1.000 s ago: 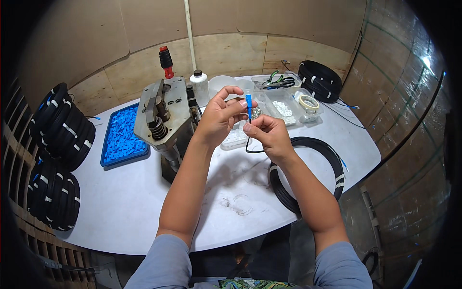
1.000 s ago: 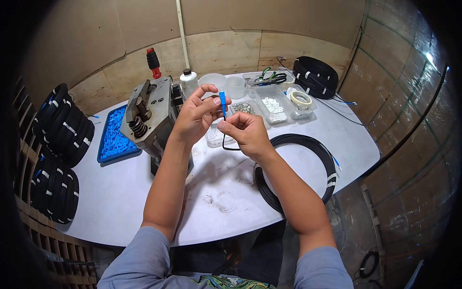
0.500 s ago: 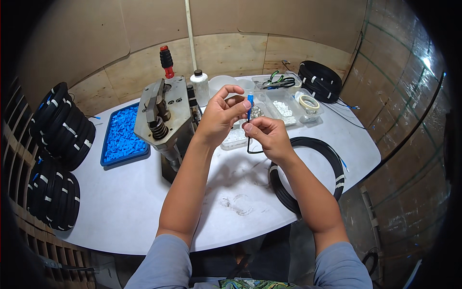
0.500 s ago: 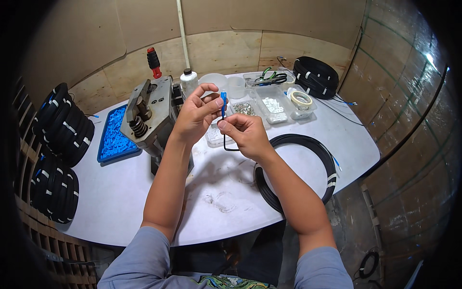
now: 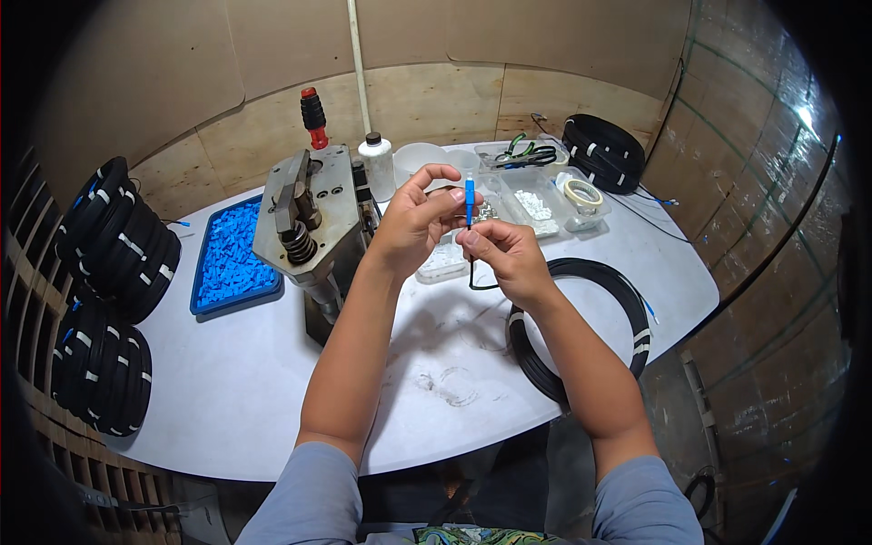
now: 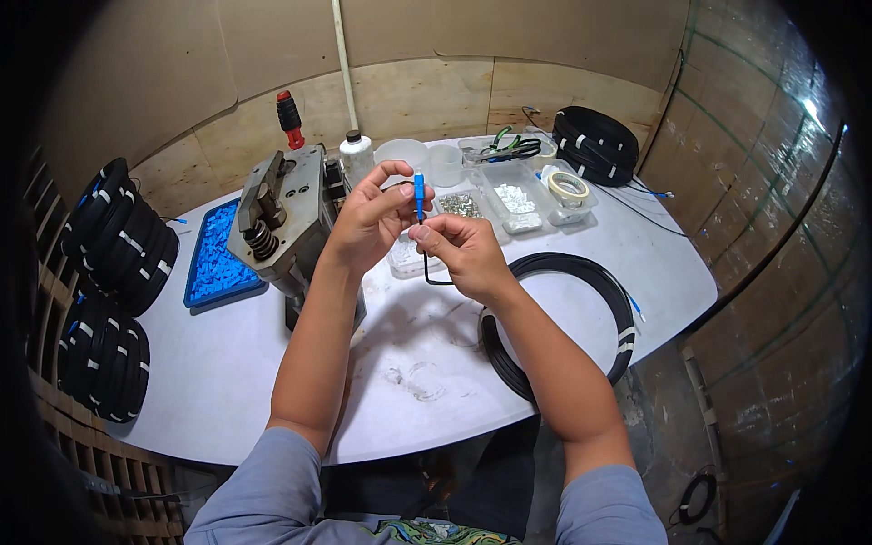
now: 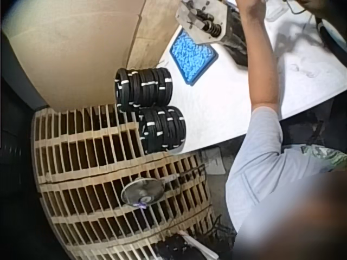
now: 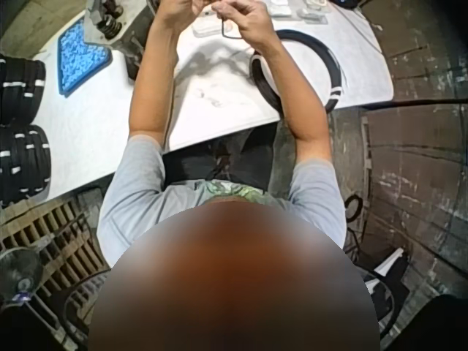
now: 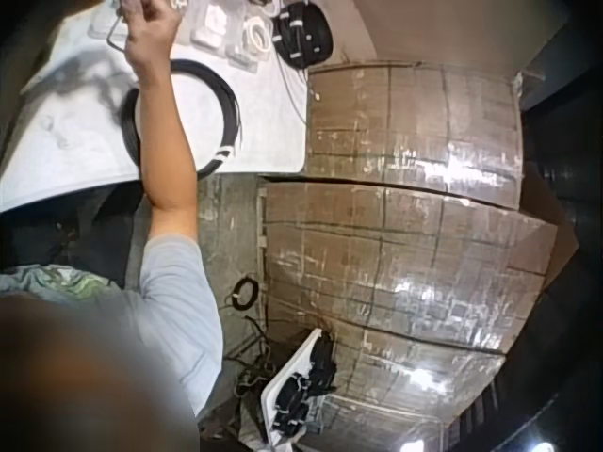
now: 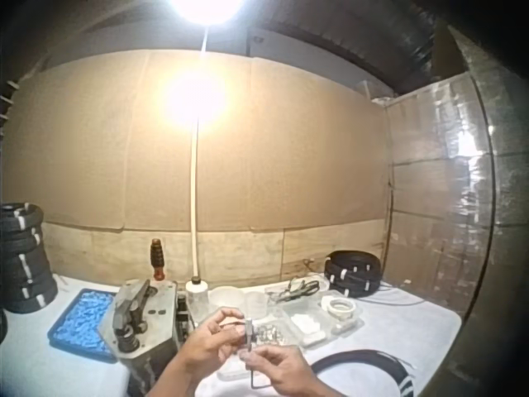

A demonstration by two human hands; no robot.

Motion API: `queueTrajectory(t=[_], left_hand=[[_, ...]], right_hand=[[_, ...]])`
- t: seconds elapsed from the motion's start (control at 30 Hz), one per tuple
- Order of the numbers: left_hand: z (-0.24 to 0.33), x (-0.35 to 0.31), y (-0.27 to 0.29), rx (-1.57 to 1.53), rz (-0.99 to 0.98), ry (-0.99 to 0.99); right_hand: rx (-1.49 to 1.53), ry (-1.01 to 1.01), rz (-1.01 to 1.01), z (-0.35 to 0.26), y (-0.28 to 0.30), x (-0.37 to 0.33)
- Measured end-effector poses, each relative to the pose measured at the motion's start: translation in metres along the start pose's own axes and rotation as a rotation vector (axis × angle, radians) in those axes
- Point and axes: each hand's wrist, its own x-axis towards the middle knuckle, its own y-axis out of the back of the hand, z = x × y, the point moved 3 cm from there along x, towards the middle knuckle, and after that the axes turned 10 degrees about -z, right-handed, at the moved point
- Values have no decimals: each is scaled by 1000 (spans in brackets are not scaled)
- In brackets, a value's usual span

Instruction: Manually attaching blue connectors to cable ends, marking cable coils with a pen, and using a crimping machine to secure the connections.

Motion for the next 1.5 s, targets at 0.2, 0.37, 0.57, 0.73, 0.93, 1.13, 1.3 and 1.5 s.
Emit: queueTrajectory(t=[0.2,0.37,0.57,0.73,0.93,1.13,1.3,1.5], left_hand=[[-1,0,4,-30,7,-69],[-2,-2,4,-36,-34,-34],[-5,0,1,24,47,-92],[-1,0,-1,102,16,-43],[9,2,-1,114,124,-78],[6,-2,-9,242,115,-30],[-7,3,-33,396,21,-21],[-56,1,-69,674,-224,-28]], right_hand=[[52,-7,-51,2,-1,1],[47,-3,-42,1,-1,1],[25,11,-44,-3,-1,0],[-56,-38,-52,-4,1,2],[-71,-52,-29,-25,3,3],[-222,-5,147,-53,-5,-36],[-305,39,355,-66,-4,-112],[-125,24,577,-45,-3,-188]])
